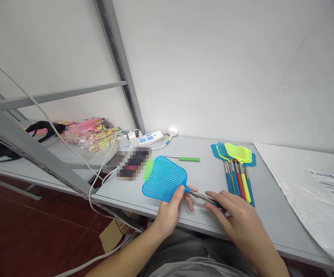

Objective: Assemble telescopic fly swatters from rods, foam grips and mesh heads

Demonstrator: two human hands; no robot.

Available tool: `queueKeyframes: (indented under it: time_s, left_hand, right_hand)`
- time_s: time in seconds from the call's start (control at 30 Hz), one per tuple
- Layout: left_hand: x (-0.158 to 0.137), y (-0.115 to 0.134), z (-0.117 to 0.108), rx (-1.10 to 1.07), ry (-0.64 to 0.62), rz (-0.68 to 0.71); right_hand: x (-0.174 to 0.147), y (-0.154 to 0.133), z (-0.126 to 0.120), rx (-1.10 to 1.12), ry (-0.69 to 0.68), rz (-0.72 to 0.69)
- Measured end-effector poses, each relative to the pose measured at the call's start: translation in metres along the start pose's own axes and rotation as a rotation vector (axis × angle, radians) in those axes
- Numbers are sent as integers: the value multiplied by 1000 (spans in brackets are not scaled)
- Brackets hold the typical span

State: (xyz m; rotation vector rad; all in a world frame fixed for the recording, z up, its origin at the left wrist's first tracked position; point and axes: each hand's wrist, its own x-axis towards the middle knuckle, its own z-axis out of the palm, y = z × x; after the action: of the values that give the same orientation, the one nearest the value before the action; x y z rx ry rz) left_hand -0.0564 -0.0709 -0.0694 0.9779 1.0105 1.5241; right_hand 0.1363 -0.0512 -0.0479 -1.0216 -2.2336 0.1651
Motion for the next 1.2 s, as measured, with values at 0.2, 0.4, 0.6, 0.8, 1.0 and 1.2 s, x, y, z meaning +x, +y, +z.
queueKeyframes:
  time_s: [0.2,0.4,0.6,0.8,1.0,1.2]
  left_hand:
    - [6,2,4,-279,182,45]
    - [12,2,5,-298,273,28]
    - [10,5,7,-229,177,19]
    - [7,2,5,-145,144,13]
    - [10,7,4,-96,139,63]
    - [27,39,20,123,41,213]
  right_hand:
    - [-18,18,-10,150,22,64]
    - [-17,10,9,177,66,0]
    - [-15,6,3,132,92,-38]
    - [-18,4,4,190,127,2]
    - [-13,-2,5,296,142,163]
    - [-9,-3,-13,499,83,457]
